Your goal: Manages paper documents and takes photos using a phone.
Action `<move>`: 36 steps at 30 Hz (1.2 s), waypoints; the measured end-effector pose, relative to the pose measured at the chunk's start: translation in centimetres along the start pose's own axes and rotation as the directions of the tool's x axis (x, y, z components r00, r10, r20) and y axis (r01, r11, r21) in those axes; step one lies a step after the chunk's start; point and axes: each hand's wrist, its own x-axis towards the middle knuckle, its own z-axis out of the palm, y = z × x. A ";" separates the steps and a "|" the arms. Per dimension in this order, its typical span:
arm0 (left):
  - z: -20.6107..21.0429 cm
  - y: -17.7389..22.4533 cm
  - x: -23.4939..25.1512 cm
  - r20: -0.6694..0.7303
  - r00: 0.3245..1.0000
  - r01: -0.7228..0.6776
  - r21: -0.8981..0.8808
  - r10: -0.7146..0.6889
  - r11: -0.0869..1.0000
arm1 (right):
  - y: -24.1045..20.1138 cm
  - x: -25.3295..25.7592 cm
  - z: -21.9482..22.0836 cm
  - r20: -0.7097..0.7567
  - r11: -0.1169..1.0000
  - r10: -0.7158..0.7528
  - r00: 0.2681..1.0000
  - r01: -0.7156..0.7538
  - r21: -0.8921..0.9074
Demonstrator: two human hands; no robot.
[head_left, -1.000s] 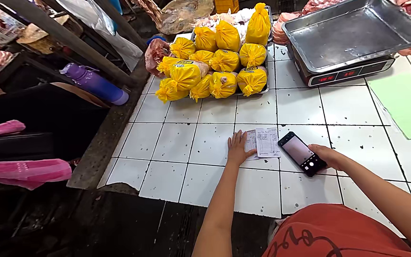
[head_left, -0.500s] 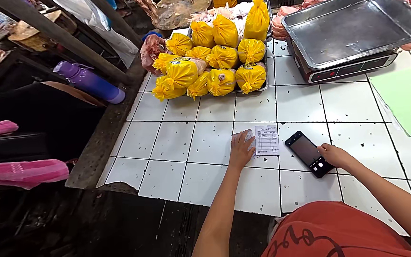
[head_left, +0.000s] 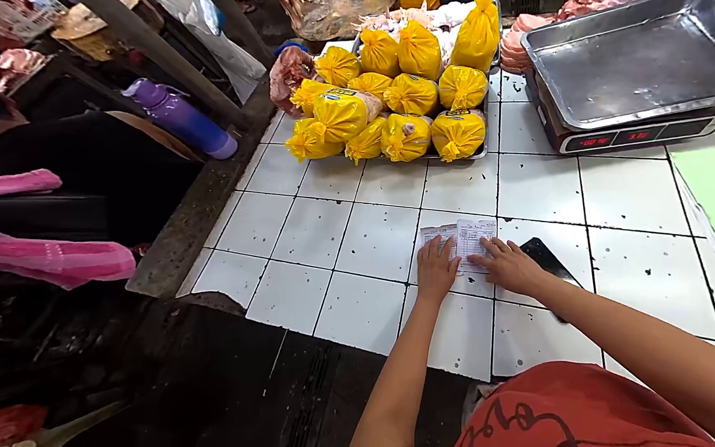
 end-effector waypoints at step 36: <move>-0.9 -3.7 1.2 0.021 0.982 -0.188 -0.043 0.189 0.981 | -0.2 -0.6 -0.8 -0.016 0.998 -0.057 0.998 0.058 0.020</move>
